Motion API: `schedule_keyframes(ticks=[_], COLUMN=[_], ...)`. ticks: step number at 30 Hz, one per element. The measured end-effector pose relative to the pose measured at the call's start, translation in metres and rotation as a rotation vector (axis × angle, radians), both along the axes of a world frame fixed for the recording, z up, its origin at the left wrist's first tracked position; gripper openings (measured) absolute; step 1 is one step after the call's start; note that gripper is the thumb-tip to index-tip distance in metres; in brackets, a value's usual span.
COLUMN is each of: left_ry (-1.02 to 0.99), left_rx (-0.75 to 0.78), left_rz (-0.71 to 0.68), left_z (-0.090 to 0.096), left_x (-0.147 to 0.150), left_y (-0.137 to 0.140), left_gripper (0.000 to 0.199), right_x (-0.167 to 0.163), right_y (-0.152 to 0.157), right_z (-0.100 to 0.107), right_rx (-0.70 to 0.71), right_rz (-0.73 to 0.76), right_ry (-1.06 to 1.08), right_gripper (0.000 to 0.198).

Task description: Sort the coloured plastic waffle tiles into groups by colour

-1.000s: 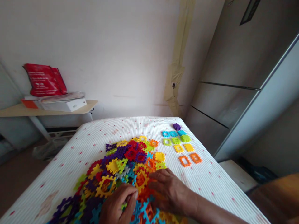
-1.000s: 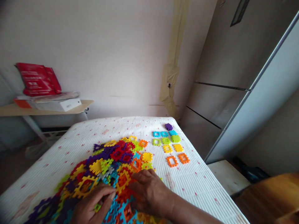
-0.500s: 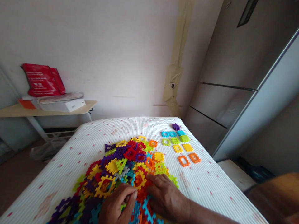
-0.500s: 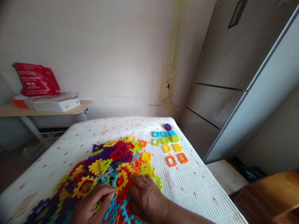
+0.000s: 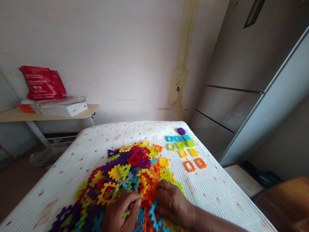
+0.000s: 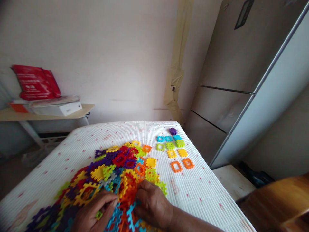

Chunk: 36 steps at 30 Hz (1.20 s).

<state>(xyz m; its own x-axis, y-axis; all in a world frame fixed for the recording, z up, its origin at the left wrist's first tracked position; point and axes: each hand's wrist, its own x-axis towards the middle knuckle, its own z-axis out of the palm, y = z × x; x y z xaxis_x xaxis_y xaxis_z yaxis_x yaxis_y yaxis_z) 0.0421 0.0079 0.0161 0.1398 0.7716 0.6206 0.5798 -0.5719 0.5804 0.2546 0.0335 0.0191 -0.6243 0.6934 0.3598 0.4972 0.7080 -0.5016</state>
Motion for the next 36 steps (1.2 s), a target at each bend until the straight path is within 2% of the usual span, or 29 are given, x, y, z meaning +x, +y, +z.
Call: schedule_keyframes(ticks=[6, 10, 13, 20, 24, 29, 32, 36], left_ry=[-0.013, -0.014, -0.031, -0.025, -0.018, 0.013, 0.003, -0.011], left_rx=[-0.004, -0.033, -0.042, -0.017, 0.010, 0.020, 0.008, 0.017], left_rz=[0.014, 0.008, 0.012, 0.002, -0.005, -0.021, -0.038, -0.097], left_z=[-0.001, 0.001, 0.000, 0.002, 0.006, 0.009, 0.012, 0.018], left_x=[0.000, 0.000, 0.000, 0.000, 0.001, 0.001, 0.001, 0.002], left_y=[0.000, -0.001, -0.002, 0.000, 0.000, -0.002, -0.003, -0.004], left_gripper=[0.008, 0.010, 0.010, 0.009, 0.009, 0.008, 0.014, 0.010], right_x=[-0.001, 0.001, 0.002, 0.003, 0.001, -0.009, -0.016, -0.021], right_y=[0.001, 0.000, 0.001, 0.003, 0.000, -0.006, -0.009, -0.011], right_z=[0.003, 0.003, 0.003, 0.005, 0.005, 0.004, 0.005, 0.007], right_rx=[0.032, -0.047, -0.111, -0.128, -0.152, -0.283, -0.299, -0.327], right_rz=[0.004, -0.077, -0.107, -0.157, -0.152, -0.166, -0.150, -0.128], right_ry=[0.078, 0.076, 0.148, 0.183, 0.224, 0.349, 0.420, 0.502], right_gripper=[0.007, 0.004, 0.010, 0.007, 0.005, 0.013, 0.015, 0.018])
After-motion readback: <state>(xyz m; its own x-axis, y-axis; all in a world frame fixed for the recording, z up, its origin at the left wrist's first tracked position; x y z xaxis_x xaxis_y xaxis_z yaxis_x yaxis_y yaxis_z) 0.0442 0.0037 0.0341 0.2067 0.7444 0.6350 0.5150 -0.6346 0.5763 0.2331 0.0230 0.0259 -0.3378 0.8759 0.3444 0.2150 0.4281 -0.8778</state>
